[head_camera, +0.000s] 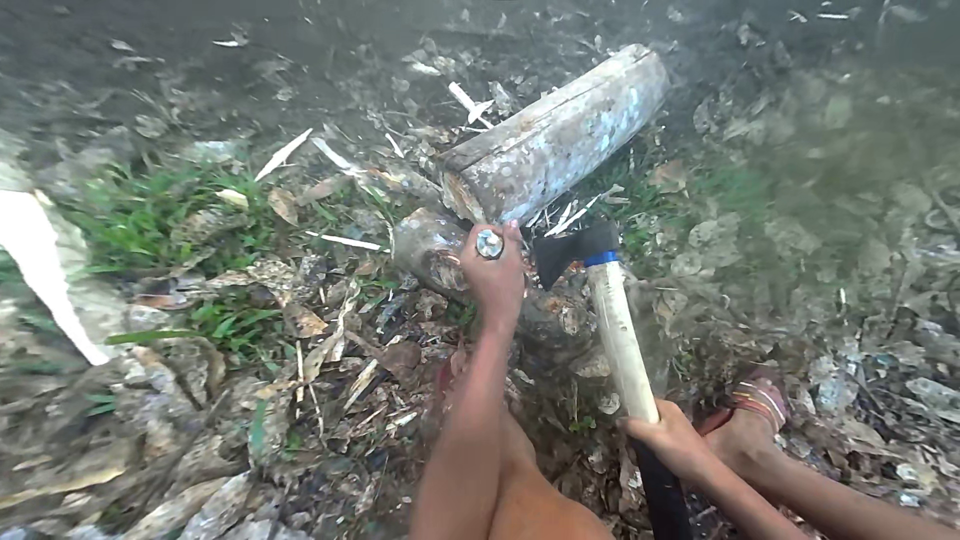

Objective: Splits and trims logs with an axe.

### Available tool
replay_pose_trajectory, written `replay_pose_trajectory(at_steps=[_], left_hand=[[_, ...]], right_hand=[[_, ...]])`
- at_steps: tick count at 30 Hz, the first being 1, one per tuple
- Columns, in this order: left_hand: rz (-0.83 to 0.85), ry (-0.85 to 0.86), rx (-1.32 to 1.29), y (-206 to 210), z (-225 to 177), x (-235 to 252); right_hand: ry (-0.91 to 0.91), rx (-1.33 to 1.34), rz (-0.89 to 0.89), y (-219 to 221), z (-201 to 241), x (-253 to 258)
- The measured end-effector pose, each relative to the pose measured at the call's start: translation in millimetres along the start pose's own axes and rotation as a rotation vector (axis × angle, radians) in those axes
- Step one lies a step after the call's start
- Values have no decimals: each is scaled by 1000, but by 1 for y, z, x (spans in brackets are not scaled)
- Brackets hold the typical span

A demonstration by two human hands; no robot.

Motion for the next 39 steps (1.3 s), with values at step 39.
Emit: replay_pose_trajectory(at_steps=[39], left_hand=[[-100, 2, -158, -16, 20, 4]], right_hand=[[-302, -344, -122, 5, 54, -3]])
Point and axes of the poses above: each hand's wrist, its own x-axis towards the middle knuckle, its own y-axis out of the palm, z = x × y, the point moved 3 cm from there along x, towards the middle knuckle, and after that the axes turned 5 degrees about -y, right-handed, at the moved point
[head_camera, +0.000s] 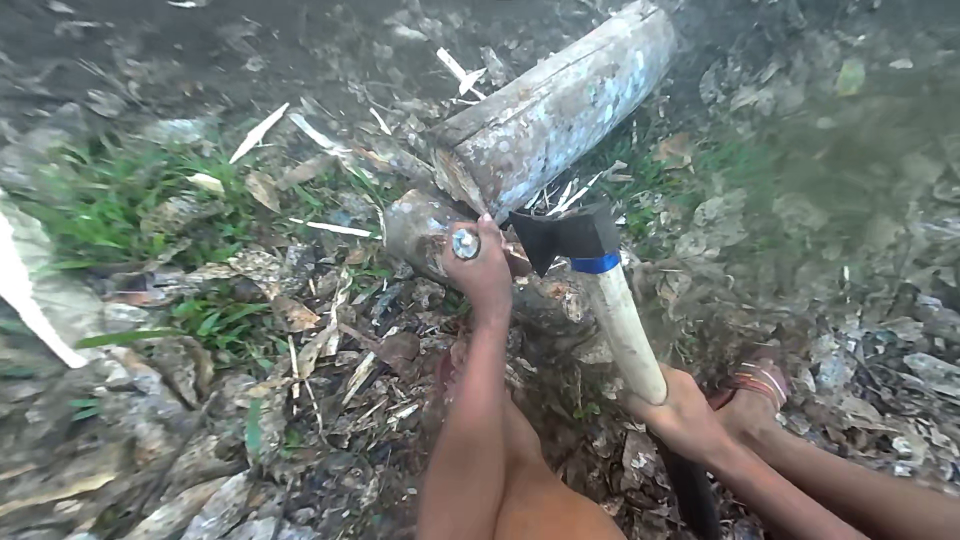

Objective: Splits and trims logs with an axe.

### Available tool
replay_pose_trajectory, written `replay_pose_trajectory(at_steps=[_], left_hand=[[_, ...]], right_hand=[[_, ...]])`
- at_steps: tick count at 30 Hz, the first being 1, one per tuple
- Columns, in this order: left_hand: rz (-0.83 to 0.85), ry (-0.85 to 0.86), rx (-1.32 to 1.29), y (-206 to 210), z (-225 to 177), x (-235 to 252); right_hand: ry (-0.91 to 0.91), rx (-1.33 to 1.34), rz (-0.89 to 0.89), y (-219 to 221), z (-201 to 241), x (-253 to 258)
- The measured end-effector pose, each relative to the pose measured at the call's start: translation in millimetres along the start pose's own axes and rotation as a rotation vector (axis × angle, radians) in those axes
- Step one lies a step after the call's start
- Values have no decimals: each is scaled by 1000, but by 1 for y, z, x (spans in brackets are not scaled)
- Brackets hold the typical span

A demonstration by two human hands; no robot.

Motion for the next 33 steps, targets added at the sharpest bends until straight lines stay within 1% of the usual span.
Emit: replay_pose_trajectory(at_steps=[3, 8, 11, 13, 15, 17, 19, 21, 22, 23, 24, 25, 28, 29, 31, 33], left_hand=[[-8, -3, 40, -9, -1, -1], [-45, 21, 85, -12, -3, -12], [-18, 26, 79, -17, -2, -16], [37, 18, 147, -22, -6, -28], [27, 10, 192, -23, -7, -35], [-32, -4, 159, -21, -4, -37], [-51, 9, 158, -21, -4, -40], [-48, 34, 200, -19, -6, -39], [-41, 38, 224, -18, -6, -38], [-33, 43, 240, -18, -6, -37], [-22, 48, 249, -18, -6, -37], [-10, 53, 254, -17, -6, -36], [4, 52, 249, -22, -4, -37], [9, 46, 252, -25, -4, -39], [10, 59, 271, -26, -7, -38], [41, 43, 291, -27, -7, -47]], right_hand=[[-41, -11, -13, -5, 9, -5], [65, -68, 75, 9, -4, 8], [75, -71, 79, 9, -3, 5], [62, -83, 60, 2, 3, -2], [-14, -73, -17, -11, 17, -8], [-154, -26, -138, -27, 40, -15], [-296, 53, -247, -44, 68, -23], [-412, 118, -315, -56, 88, -27], [-439, 124, -325, -59, 93, -28], [-434, 105, -315, -57, 92, -28], [-389, 57, -280, -52, 85, -25], [-311, -12, -211, -44, 72, -20], [26, -158, 91, -8, 8, 10], [76, -172, 124, -1, -5, 16], [94, -201, 136, 1, -3, 20], [121, -213, 144, -6, 4, 7]])
Point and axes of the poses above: each hand's wrist, its own x-axis towards the middle knuckle, its own y-axis out of the palm, z = x × y, the point moved 3 cm from there along x, towards the middle knuckle, and after that the axes turned 5 degrees about -y, right-handed, at the moved point
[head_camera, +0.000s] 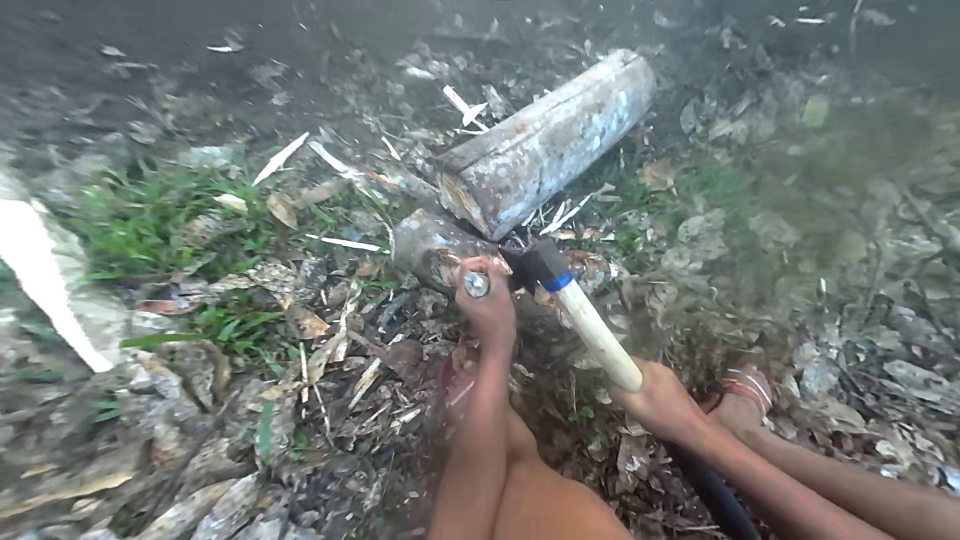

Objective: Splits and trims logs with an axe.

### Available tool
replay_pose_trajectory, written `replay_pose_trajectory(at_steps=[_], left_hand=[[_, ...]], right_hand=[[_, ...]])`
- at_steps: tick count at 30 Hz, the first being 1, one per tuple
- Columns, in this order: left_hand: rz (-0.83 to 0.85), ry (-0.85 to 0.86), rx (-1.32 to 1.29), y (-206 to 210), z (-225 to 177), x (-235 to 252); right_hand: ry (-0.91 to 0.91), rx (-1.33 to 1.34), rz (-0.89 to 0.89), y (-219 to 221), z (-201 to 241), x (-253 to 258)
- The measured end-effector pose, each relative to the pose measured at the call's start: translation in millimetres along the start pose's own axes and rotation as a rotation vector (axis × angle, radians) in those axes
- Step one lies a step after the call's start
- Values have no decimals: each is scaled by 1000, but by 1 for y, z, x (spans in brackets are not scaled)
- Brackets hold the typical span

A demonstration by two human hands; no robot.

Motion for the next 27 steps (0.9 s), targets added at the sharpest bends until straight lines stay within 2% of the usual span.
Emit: replay_pose_trajectory(at_steps=[4, 9, 11, 13, 16, 17, 22, 27], left_hand=[[-10, 1, -49, 7, 0, 8], [-36, 21, -64, 5, 1, 0], [-53, 12, -75, 5, 1, -2], [-66, -3, -89, 7, 1, -2], [-69, -34, -89, 3, 3, -4], [-92, -52, -82, -3, 6, -5], [-117, -108, -121, -25, 22, -3], [-129, -44, -100, -4, 11, 5]], right_hand=[[-104, 78, -102, -31, 28, -14], [-546, 307, -463, -73, 92, -47], [-621, 329, -510, -75, 99, -48], [-512, 243, -438, -57, 82, -37], [-105, 27, -78, -11, 21, 10], [-36, 9, -7, -1, 6, 22], [0, 135, 74, 0, -1, 32], [-25, 101, -13, -16, 26, 14]])
Point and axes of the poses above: each hand's wrist, its own x-axis towards the middle knuckle, its own y-axis out of the palm, z = x × y, the point moved 3 cm from there along x, towards the middle knuckle, and after that the axes turned 5 degrees about -y, right-handed, at the moved point
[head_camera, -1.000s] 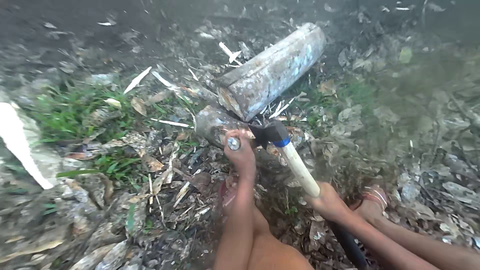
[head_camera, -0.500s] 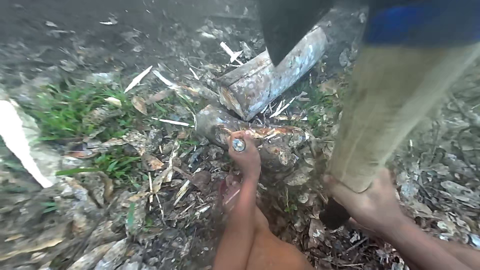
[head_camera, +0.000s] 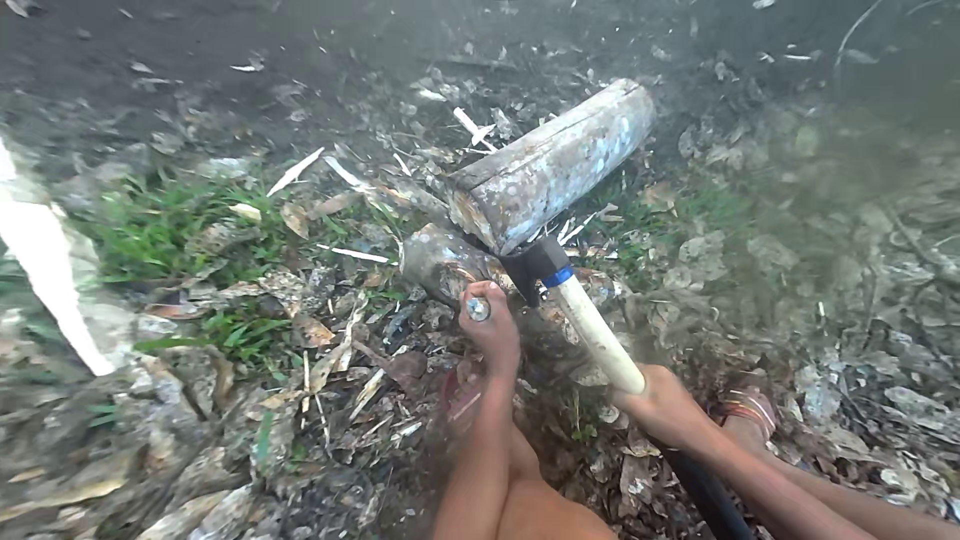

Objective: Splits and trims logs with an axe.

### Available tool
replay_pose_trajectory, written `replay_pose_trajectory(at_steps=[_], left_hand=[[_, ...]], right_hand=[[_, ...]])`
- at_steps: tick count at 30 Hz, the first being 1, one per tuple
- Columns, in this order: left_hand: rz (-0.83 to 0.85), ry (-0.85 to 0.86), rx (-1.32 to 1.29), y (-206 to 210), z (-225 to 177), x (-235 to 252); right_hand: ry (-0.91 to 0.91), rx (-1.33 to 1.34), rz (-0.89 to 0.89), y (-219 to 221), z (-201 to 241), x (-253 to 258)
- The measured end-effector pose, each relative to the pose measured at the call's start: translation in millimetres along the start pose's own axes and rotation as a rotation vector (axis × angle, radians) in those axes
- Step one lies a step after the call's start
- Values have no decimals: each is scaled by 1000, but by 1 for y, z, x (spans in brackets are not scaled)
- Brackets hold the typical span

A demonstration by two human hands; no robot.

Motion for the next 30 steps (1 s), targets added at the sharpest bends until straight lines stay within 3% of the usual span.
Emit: replay_pose_trajectory(at_steps=[2, 5, 8, 10, 14, 19, 23, 28, 30], left_hand=[[-18, 2, 2, 5, -3, -3], [-9, 22, 12, 7, -5, -7], [-15, 19, 15, 6, -6, -8], [-11, 4, 15, 6, -7, -8], [-36, -81, 35, -6, -2, -10], [-34, -64, 23, -10, 5, -8], [-13, -11, 14, 9, -4, -4], [-3, -29, 20, 13, -5, -6], [3, -18, 32, 11, -7, -4]], right_hand=[[-115, 25, -83, -13, 29, -19], [-442, 137, -300, -41, 77, -46], [-640, 169, -427, -55, 94, -56], [-557, 87, -386, -43, 73, -46], [-18, -140, 25, 8, -19, 10], [69, -224, 51, 14, -19, 9], [-50, -187, -49, -12, 10, -6], [-475, 43, -376, -47, 79, -47], [-586, 90, -430, -48, 88, -54]])
Point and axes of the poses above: each hand's wrist, its own x-axis towards the middle knuckle, its own y-axis out of the palm, z = x × y, the point moved 3 cm from there along x, towards the middle knuckle, and after that the axes turned 5 degrees about -y, right-handed, at the moved point
